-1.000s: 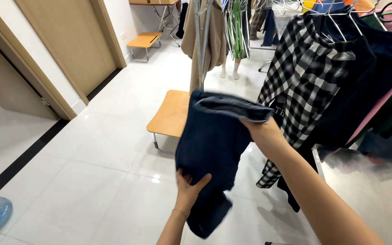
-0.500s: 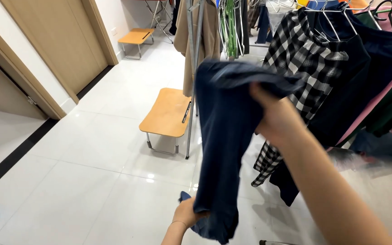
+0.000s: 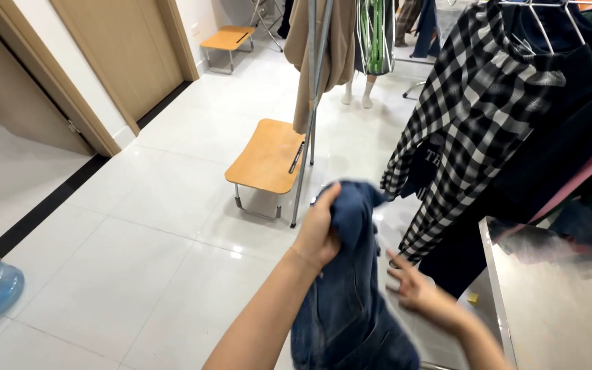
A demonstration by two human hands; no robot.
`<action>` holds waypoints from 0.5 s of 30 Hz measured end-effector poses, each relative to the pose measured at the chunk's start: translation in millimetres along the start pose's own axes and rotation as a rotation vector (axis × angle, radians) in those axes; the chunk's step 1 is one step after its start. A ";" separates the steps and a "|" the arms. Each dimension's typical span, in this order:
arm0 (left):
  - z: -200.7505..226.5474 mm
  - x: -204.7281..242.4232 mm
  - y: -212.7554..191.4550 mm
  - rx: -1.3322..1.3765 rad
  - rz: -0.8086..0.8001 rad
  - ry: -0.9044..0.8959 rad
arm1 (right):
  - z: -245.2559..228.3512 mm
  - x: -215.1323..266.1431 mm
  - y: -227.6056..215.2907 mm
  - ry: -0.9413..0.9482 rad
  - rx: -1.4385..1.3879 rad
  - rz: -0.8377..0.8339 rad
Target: Hanging various pieces of clothing onto a rack using hangers
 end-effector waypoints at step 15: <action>11.5 39.0 -48.0 -0.851 -0.573 0.346 | -31.9 -18.7 3.8 -0.127 -0.868 0.442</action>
Point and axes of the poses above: each hand's wrist, its own x-axis away from the middle knuckle, its own y-axis out of the palm, z = x × y, the point moved 8 cm from there along -x, towards the middle knuckle, and after that the axes turned 12 degrees about -y, right-handed, at the moved point
